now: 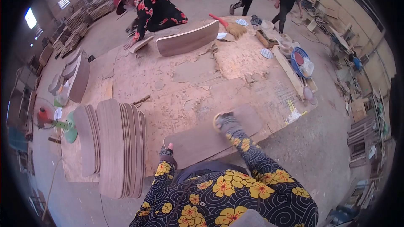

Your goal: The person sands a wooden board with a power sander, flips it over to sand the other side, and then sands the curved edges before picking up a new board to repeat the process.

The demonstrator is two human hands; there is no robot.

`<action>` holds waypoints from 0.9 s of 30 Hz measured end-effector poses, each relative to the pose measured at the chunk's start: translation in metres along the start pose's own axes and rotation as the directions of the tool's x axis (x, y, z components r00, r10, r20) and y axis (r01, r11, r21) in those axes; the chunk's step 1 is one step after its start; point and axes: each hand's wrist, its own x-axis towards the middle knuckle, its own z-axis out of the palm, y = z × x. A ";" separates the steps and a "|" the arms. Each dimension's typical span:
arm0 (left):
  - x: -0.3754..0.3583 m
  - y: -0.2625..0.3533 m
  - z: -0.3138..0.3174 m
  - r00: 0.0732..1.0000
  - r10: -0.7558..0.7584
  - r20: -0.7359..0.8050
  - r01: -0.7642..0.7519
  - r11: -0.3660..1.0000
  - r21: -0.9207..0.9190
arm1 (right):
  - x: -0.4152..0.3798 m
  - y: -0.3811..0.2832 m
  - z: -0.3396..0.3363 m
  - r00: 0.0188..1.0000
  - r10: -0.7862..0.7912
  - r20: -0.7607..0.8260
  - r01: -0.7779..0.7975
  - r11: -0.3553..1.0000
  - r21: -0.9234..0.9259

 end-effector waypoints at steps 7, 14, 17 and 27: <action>0.032 0.006 0.004 0.978 -0.126 0.165 0.149 0.979 -0.136 | -0.041 0.008 -0.129 0.788 0.612 0.069 -0.616 0.780 0.112; 0.082 -0.030 -0.006 0.880 -0.438 0.182 0.433 0.899 0.069 | -0.043 -0.124 -0.086 0.983 0.107 0.147 -0.144 0.951 0.275; 0.060 -0.010 -0.008 0.872 -0.455 0.178 0.453 0.890 0.054 | -0.078 -0.185 -0.158 0.968 0.225 0.112 -0.252 0.846 0.470; 0.060 -0.022 -0.013 0.969 -0.045 0.244 -0.029 0.955 0.294 | -0.084 0.008 -0.078 0.908 0.412 0.081 -0.401 0.908 -0.125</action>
